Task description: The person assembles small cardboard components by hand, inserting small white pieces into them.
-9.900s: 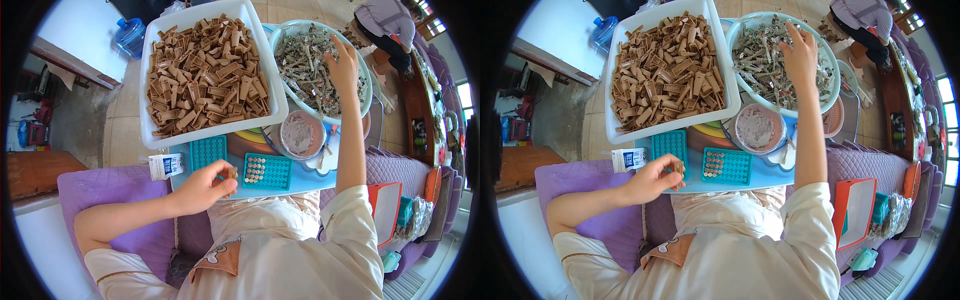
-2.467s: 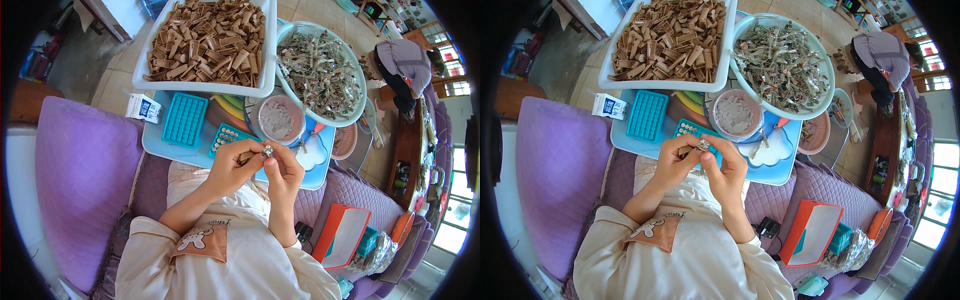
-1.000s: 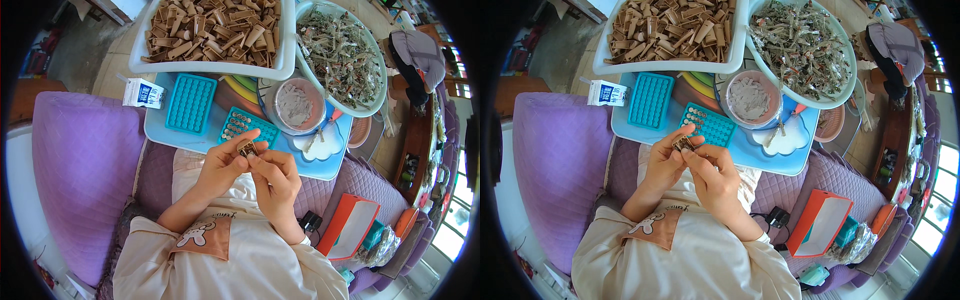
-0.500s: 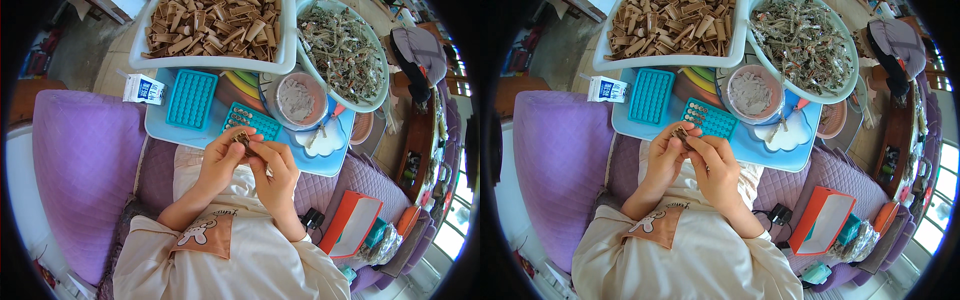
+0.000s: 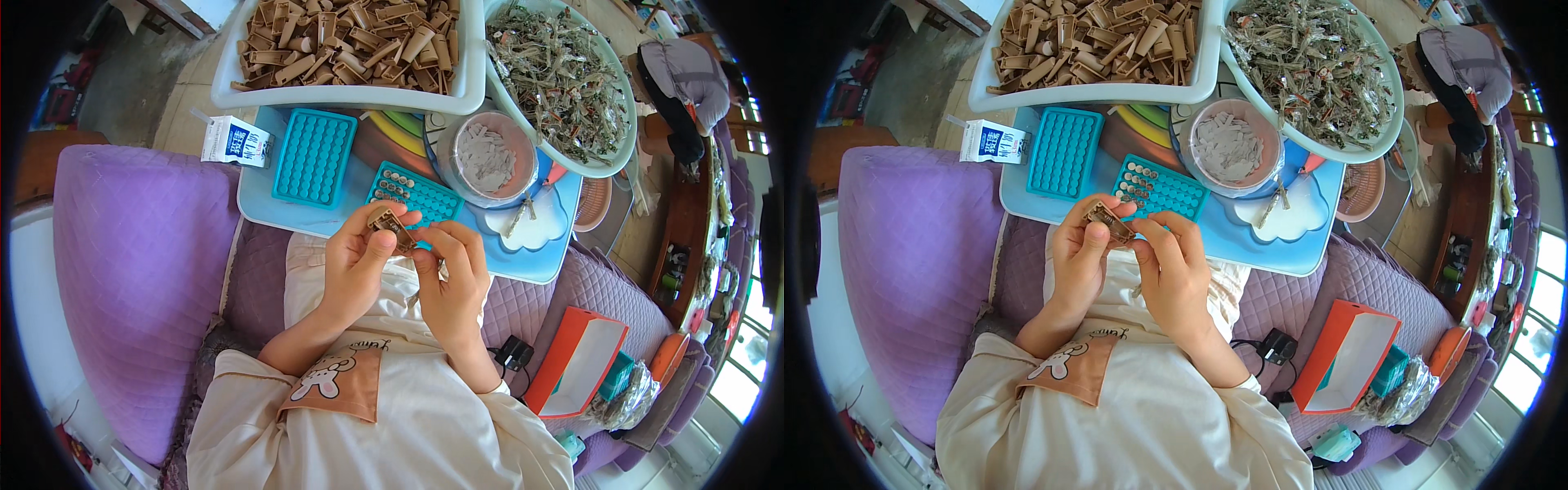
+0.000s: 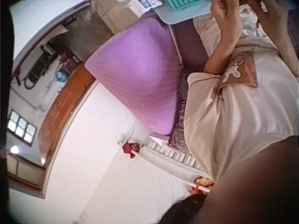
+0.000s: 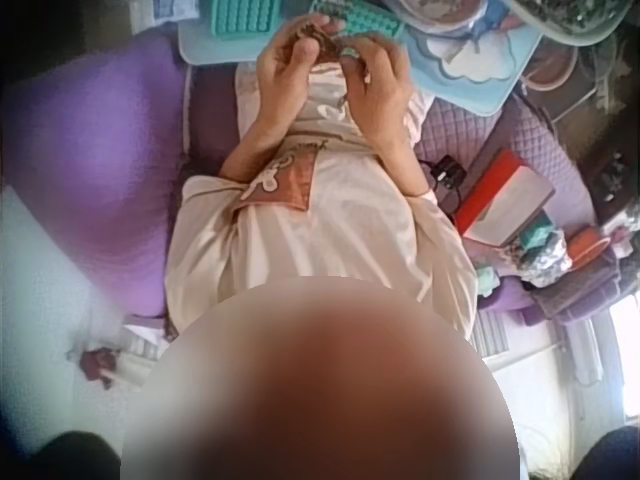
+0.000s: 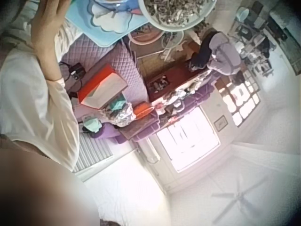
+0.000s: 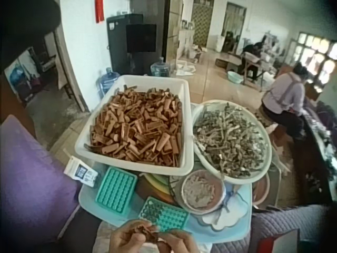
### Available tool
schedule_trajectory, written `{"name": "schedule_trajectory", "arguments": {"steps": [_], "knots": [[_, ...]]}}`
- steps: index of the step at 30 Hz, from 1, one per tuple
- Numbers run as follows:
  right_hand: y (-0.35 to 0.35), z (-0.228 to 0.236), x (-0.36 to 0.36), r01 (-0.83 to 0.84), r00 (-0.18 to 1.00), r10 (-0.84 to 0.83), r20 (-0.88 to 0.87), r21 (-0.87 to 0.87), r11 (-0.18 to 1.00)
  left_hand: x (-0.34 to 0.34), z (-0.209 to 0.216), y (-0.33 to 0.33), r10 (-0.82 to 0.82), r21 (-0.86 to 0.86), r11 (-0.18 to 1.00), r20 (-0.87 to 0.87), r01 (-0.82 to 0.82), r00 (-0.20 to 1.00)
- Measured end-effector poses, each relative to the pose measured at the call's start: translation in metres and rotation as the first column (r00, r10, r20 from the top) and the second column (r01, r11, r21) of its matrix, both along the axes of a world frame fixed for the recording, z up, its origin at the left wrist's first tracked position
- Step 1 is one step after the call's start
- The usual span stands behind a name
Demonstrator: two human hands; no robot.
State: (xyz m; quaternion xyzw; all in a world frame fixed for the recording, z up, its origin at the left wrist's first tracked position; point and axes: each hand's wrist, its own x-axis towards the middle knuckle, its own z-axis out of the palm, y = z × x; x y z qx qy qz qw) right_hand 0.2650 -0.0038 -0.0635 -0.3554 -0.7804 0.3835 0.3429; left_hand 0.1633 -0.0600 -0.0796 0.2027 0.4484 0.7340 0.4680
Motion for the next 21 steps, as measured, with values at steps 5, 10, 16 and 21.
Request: {"name": "schedule_trajectory", "arguments": {"steps": [5, 10, 16, 21], "knots": [[-0.002, -0.001, 0.001, -0.023, 1.000, 0.023, -0.013, -0.014, 1.000, -0.002, -0.002, -0.002, 0.004, -0.019, 1.000, 0.068, -0.003, 0.998], [0.003, -0.002, 0.001, -0.117, 0.993, 0.097, -0.069, -0.402, 0.908, -0.009, -0.001, -0.003, -0.008, -0.065, 0.998, 0.084, 0.013, 0.996], [0.009, -0.001, -0.003, -0.128, 0.991, 0.132, -0.006, -0.273, 0.953, -0.011, -0.005, -0.001, -0.020, -0.030, 0.999, 0.454, 0.037, 0.891], [0.018, -0.006, -0.002, -0.187, 0.976, 0.212, 0.056, -0.292, 0.938, -0.013, -0.016, -0.003, -0.072, -0.030, 0.994, 0.530, 0.104, 0.845]]}}
